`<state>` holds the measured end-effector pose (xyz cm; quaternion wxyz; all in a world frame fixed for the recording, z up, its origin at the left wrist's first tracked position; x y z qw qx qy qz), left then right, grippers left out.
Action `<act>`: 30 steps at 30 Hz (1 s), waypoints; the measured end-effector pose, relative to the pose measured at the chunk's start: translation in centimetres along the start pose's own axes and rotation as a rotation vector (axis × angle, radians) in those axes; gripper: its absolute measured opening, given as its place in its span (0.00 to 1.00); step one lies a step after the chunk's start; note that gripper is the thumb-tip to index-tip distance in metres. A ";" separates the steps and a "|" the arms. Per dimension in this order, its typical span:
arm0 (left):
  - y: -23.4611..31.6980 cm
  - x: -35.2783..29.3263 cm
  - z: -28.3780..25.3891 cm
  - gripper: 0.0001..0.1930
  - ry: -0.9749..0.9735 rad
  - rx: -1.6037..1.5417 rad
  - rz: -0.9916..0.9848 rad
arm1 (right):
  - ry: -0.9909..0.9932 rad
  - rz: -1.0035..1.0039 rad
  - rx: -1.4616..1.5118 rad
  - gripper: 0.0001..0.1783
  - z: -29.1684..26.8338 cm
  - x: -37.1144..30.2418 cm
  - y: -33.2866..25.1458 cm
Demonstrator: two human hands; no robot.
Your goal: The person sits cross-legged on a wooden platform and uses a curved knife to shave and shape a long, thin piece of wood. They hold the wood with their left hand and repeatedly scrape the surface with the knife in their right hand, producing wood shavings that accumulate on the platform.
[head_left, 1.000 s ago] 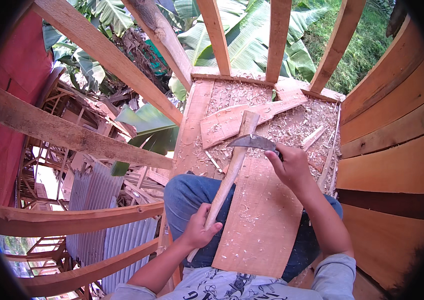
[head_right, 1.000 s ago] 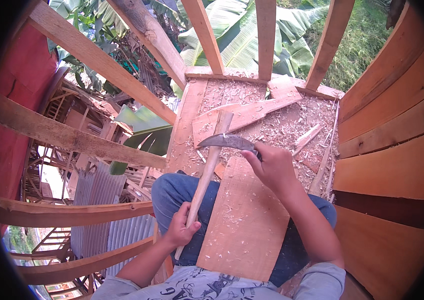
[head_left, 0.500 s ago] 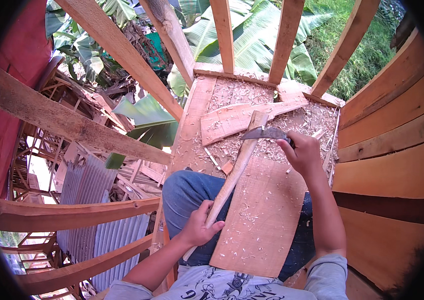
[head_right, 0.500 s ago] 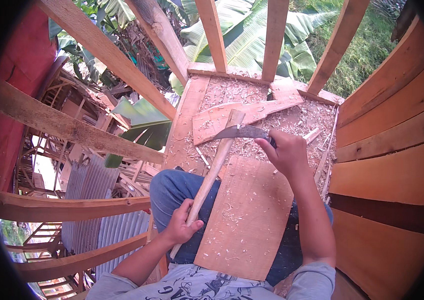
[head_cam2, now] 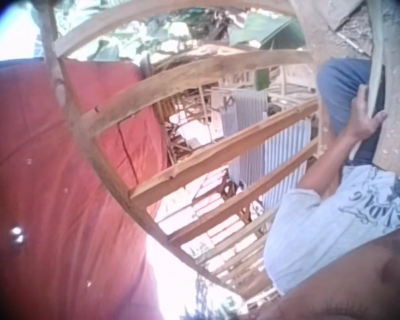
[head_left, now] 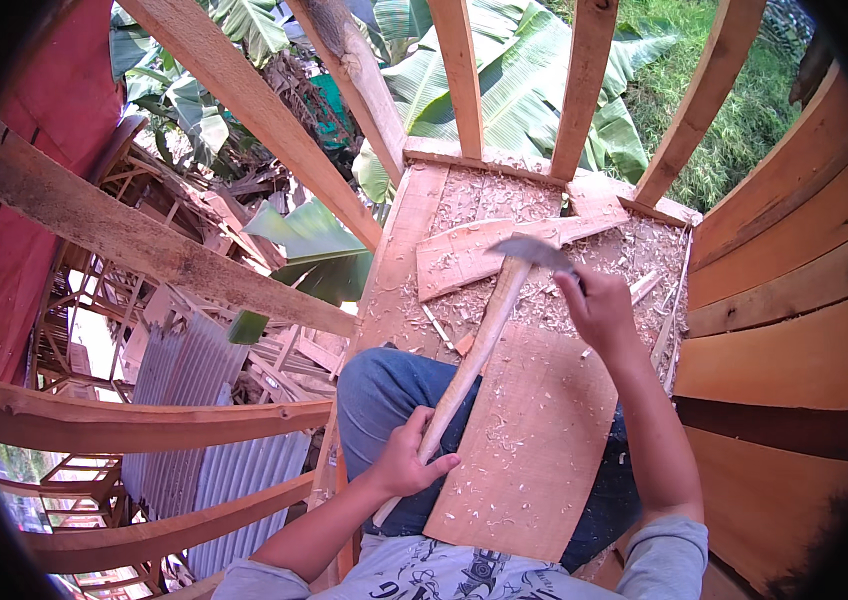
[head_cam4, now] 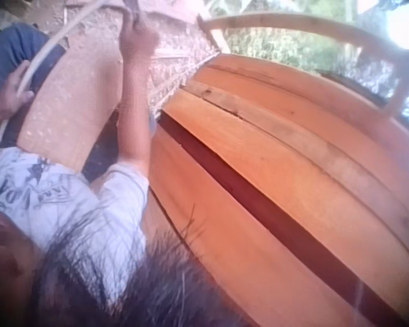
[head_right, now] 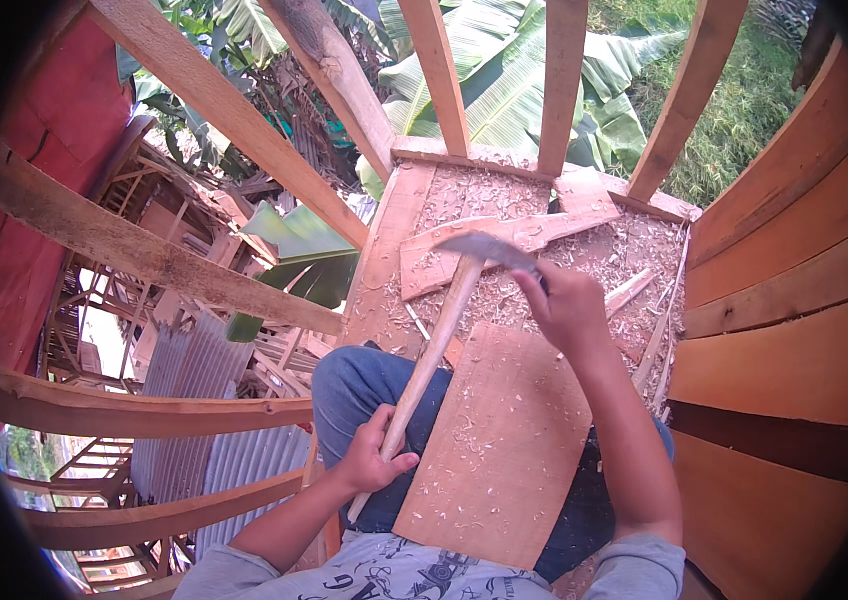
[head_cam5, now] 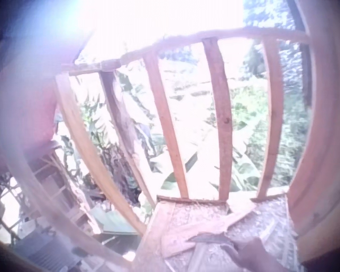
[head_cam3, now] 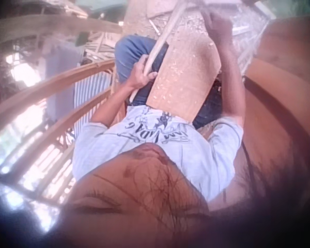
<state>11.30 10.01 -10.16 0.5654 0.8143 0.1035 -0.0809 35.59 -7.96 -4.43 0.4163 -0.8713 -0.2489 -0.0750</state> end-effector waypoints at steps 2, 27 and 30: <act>0.1 0.0 0.8 0.31 -0.014 0.004 -0.007 | 0.276 0.423 0.110 0.25 -4.4 0.9 7.7; 0.3 0.2 0.3 0.22 0.018 0.019 -0.027 | 0.173 0.531 0.214 0.21 -3.3 -8.9 10.9; 0.3 0.1 0.4 0.21 0.027 0.021 -0.032 | 0.155 0.523 0.199 0.20 -2.8 -9.1 11.0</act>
Point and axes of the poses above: each hand's wrist, its own x-axis towards the middle knuckle, its own z-axis out of the palm, y = z × x, the point moved 9 cm from there along x, towards the middle knuckle, and after that the axes turned 3 degrees about y, right-handed, at the moved point
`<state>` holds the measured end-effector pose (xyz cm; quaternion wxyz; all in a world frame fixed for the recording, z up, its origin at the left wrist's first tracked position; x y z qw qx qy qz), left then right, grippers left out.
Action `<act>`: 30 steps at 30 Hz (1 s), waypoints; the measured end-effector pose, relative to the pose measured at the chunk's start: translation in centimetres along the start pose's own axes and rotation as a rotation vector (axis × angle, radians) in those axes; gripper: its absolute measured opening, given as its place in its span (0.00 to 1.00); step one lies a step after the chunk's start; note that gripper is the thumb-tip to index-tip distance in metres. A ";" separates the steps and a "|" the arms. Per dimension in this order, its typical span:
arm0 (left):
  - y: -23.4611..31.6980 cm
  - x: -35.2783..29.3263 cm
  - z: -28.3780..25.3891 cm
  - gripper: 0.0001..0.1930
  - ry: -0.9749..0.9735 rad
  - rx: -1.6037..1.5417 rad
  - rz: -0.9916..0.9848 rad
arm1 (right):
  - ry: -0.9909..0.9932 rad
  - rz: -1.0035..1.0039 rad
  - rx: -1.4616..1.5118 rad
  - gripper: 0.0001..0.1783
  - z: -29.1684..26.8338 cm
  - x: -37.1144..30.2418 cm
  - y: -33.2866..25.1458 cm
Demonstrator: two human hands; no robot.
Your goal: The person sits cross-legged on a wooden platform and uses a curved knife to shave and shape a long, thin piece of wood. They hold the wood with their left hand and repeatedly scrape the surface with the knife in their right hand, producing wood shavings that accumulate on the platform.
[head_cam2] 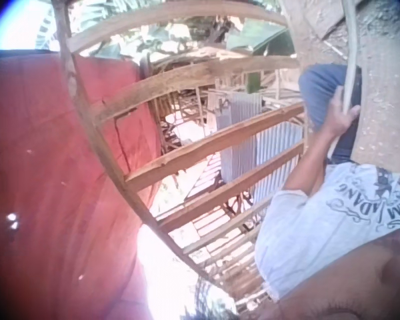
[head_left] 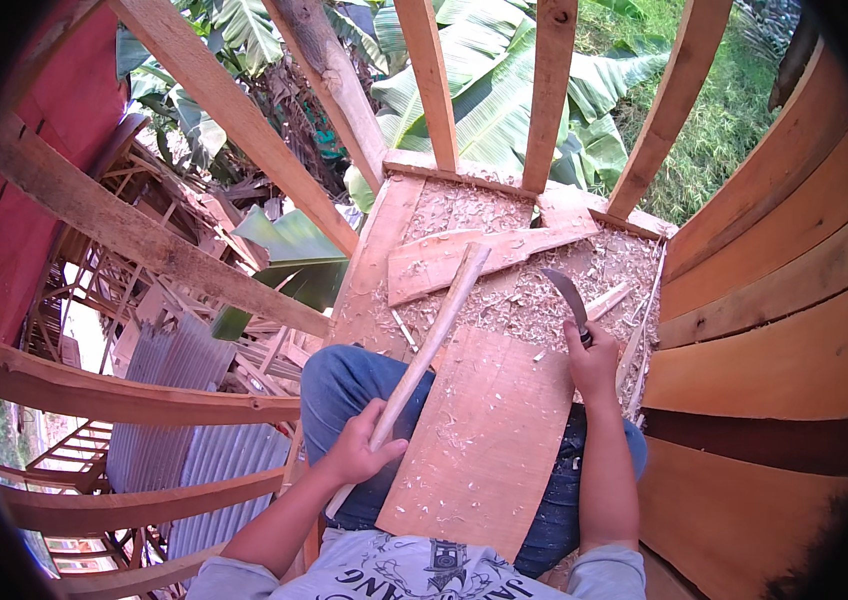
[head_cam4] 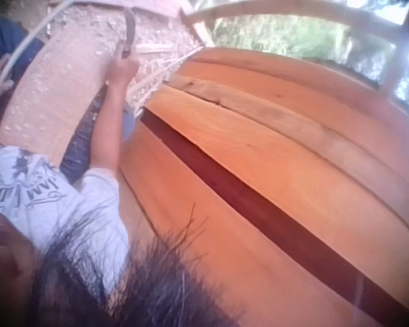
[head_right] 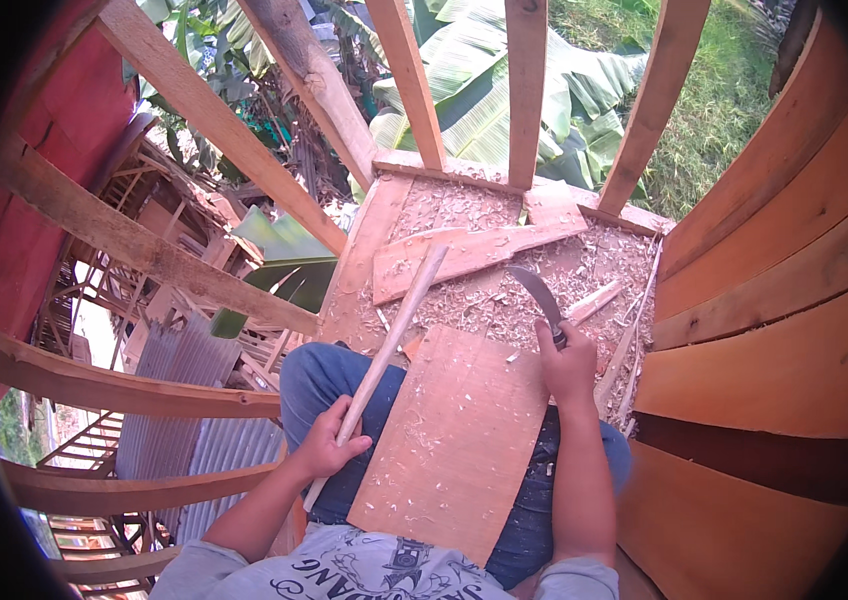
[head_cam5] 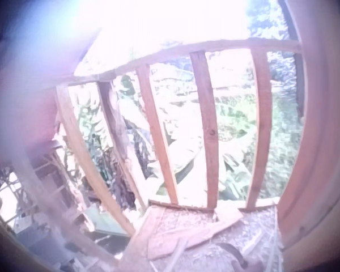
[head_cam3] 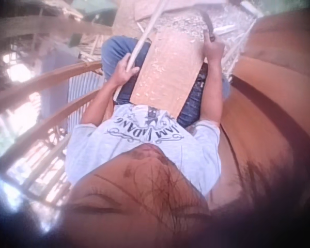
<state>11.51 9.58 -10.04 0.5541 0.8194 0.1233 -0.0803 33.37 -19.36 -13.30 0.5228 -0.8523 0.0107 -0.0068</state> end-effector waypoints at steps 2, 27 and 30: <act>-0.2 -0.1 0.0 0.21 0.001 0.013 0.015 | 0.005 0.015 -0.035 0.19 -0.1 0.1 0.0; 1.2 -0.5 -0.2 0.20 -0.056 0.051 -0.056 | -0.109 0.109 -0.016 0.23 -0.5 -1.2 4.2; 1.9 -0.1 0.5 0.17 -0.112 -0.033 -0.074 | -0.050 -0.020 -0.014 0.23 -0.4 -0.8 4.3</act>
Point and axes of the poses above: each hand's wrist, its own x-axis towards the middle knuckle, its own z-axis out of the palm, y = z × x, the point moved 9 cm from there along x, towards the middle knuckle, and after that the axes turned 3 degrees about y, right-handed, at the moved point
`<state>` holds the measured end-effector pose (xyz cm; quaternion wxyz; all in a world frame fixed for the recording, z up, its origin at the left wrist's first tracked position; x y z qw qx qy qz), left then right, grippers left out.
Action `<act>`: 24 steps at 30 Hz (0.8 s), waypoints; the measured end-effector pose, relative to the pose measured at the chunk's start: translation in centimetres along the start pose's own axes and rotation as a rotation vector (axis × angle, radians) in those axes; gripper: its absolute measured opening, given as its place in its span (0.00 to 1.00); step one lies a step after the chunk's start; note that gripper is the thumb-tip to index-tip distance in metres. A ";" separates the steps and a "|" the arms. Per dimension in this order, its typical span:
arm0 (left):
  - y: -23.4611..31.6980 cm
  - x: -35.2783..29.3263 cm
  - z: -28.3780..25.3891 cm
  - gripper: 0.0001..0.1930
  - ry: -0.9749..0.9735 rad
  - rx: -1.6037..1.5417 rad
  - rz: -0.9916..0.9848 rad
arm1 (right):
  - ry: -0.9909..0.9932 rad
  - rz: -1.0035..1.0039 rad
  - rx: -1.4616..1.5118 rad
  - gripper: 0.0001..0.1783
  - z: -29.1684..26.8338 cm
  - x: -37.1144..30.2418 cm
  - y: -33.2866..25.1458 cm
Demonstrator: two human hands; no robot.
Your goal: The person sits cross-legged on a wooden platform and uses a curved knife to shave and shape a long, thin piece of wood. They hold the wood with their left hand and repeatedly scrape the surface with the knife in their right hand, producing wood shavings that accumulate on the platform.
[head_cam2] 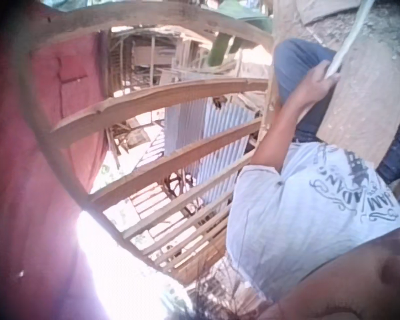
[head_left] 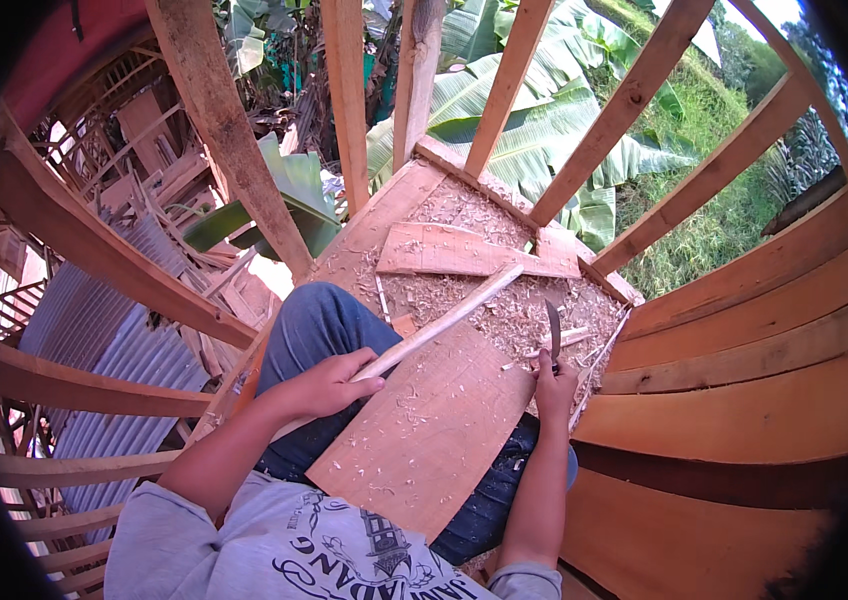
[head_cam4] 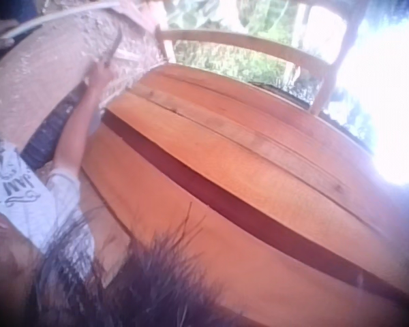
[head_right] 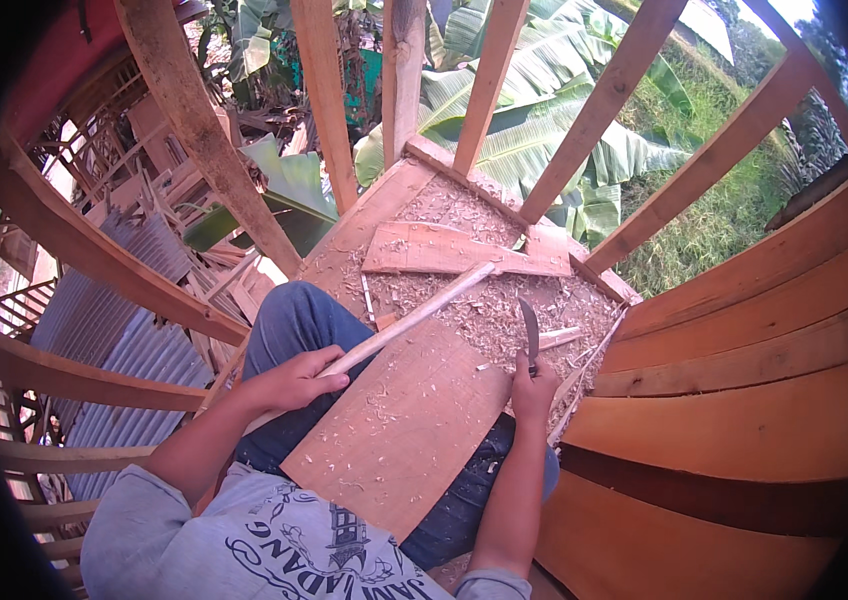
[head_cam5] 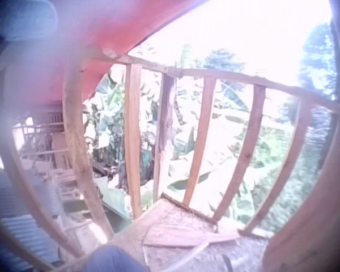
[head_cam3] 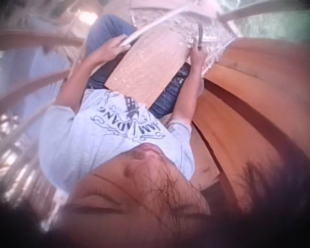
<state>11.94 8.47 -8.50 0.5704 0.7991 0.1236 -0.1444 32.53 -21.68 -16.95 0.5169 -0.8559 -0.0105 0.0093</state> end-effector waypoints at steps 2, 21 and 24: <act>0.6 0.1 0.6 0.15 -0.012 -0.079 -0.009 | 0.062 -0.058 -0.057 0.21 0.1 -0.3 -1.2; 3.4 3.4 8.8 0.15 -0.022 0.021 0.172 | 0.181 -0.278 -0.030 0.23 -1.7 -1.7 -5.0; 3.8 2.5 9.3 0.12 -0.070 0.107 0.097 | 0.157 -0.253 -0.099 0.15 -1.7 -1.9 -5.6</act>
Point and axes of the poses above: each hand's wrist, its own x-axis towards the middle knuckle, its own z-axis out of the palm, y = z × x, the point moved 9 cm from there along x, towards the middle knuckle, and after that the axes turned 3 degrees about y, right-handed, at the moved point
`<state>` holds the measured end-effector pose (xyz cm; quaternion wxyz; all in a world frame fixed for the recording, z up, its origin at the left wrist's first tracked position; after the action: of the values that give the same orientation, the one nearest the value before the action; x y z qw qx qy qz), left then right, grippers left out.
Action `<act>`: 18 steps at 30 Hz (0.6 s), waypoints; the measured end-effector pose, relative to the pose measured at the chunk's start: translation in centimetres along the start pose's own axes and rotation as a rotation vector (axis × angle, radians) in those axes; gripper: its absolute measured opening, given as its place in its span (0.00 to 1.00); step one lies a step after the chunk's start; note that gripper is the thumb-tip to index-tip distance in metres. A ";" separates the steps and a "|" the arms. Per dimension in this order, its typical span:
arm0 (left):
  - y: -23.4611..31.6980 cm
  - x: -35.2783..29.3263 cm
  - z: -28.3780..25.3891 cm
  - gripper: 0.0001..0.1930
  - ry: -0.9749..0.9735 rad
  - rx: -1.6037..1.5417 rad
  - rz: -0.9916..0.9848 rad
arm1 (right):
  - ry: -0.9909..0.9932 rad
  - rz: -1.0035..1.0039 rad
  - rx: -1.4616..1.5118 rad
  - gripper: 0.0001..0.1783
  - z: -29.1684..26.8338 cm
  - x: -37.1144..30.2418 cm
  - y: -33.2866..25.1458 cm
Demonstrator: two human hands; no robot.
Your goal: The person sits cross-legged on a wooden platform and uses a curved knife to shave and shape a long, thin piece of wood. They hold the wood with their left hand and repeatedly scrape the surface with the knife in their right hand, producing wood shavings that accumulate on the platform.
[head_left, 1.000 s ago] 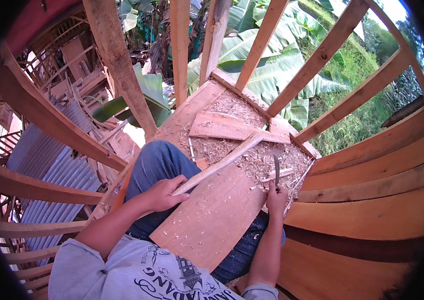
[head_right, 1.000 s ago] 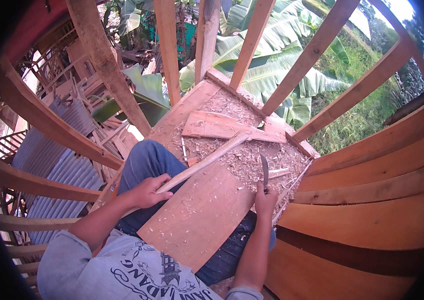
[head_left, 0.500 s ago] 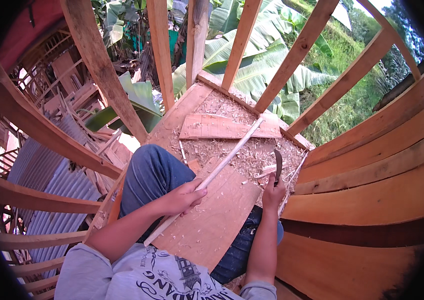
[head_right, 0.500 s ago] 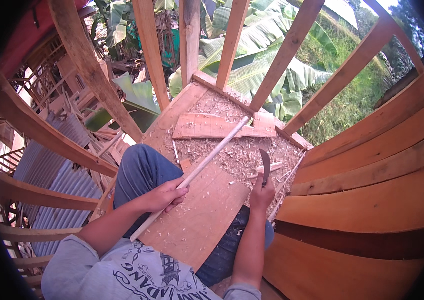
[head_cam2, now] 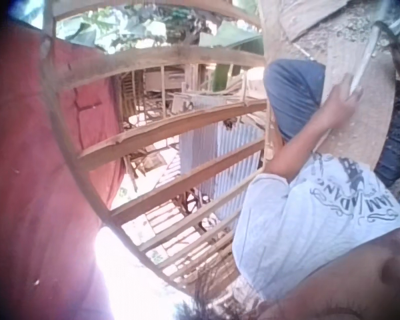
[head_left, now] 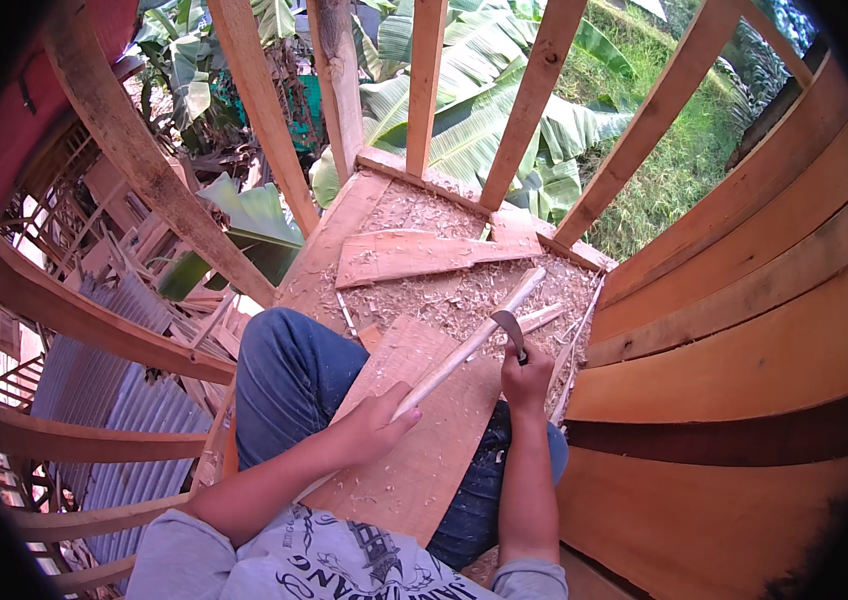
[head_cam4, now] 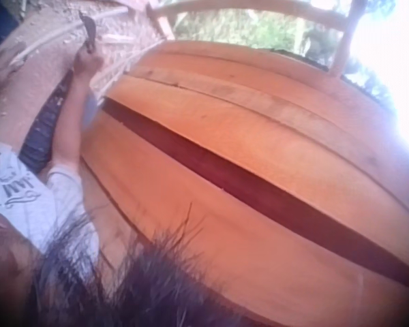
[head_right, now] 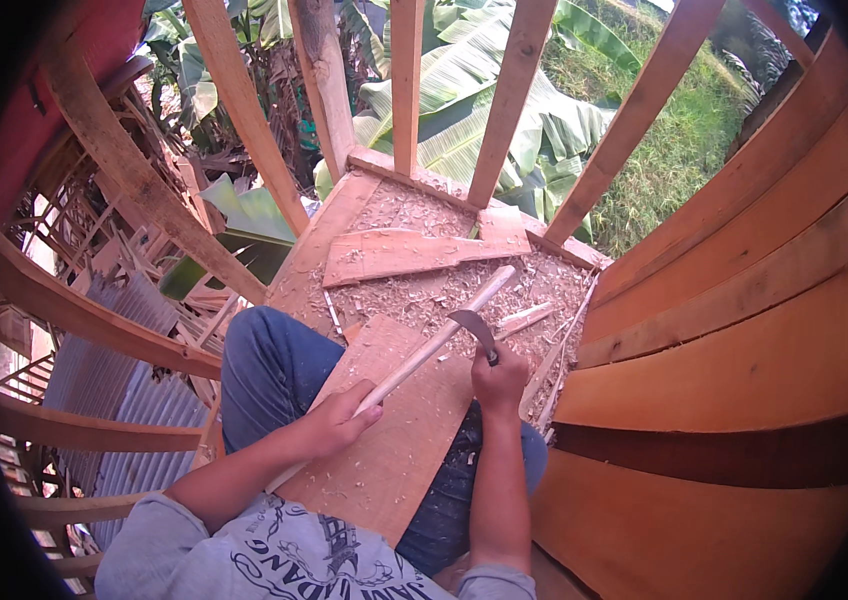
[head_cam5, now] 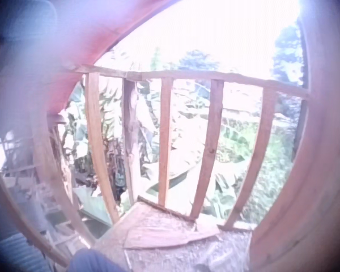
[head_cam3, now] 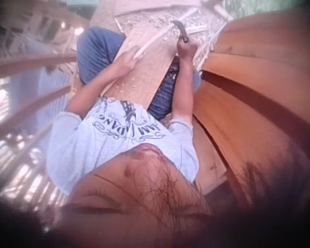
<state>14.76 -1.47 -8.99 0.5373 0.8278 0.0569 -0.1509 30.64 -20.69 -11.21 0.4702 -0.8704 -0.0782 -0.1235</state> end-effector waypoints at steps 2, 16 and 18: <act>0.9 -0.6 0.4 0.12 -0.026 -0.026 -0.026 | 0.011 0.028 -0.040 0.13 -0.2 0.1 0.0; 1.4 -4.3 3.9 0.11 -0.182 -0.174 -0.081 | 0.215 0.286 -0.008 0.17 -2.1 0.9 4.0; 2.5 -5.9 6.1 0.14 -0.308 -0.161 -0.046 | 0.266 0.238 -0.098 0.20 -3.4 1.6 6.1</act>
<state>8.65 -7.59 -7.26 0.6005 0.7479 0.0049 -0.2829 33.26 -26.84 -13.85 0.4447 -0.8713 0.0943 -0.1849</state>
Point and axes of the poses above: each hand's wrist, its own x-axis towards the middle knuckle, its own z-axis out of the palm, y = z × x, the point moved 9 cm from there along x, towards the middle knuckle, and after that the axes turned 3 degrees about y, right-handed, at the moved point
